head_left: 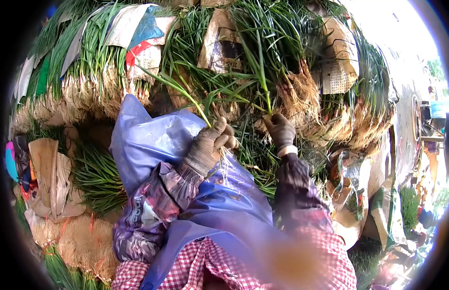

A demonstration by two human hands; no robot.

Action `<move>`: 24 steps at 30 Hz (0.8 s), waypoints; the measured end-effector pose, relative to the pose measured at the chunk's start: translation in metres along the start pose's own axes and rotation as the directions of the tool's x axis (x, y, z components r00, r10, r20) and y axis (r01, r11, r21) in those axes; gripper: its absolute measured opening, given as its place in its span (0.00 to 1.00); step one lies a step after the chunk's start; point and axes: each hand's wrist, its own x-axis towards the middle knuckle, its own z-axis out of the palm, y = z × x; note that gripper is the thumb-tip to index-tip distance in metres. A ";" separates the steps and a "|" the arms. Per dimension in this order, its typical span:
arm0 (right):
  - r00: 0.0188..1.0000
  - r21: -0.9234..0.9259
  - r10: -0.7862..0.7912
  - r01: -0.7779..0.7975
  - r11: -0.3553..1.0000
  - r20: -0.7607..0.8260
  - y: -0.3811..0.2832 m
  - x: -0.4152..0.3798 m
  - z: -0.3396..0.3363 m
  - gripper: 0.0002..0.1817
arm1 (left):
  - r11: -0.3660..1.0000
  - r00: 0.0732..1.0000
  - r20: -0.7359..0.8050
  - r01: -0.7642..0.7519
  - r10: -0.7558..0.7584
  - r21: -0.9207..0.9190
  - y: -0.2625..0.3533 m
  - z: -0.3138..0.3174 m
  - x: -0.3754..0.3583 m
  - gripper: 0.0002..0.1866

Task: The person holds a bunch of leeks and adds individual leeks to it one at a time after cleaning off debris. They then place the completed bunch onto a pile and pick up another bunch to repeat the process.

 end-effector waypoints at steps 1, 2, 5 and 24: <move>0.976 0.073 -0.129 0.143 0.987 -0.176 -0.007 -0.013 0.002 0.13 | 0.999 0.996 -0.077 0.042 -0.040 0.034 -0.001 0.000 -0.002 0.18; 0.973 0.297 -0.161 0.205 0.933 -0.167 -0.025 -0.030 -0.004 0.11 | 0.981 0.995 -0.031 0.083 -0.090 -0.173 -0.005 0.004 -0.002 0.19; 0.958 0.639 -0.282 0.182 0.748 0.058 -0.075 -0.081 -0.024 0.09 | 0.983 0.962 -0.274 0.038 0.013 0.180 -0.016 0.007 0.004 0.18; 0.962 -0.156 -0.220 0.245 0.957 0.160 -0.038 -0.019 -0.009 0.11 | 0.983 0.991 -0.005 0.132 -0.134 -0.125 0.004 -0.001 -0.011 0.19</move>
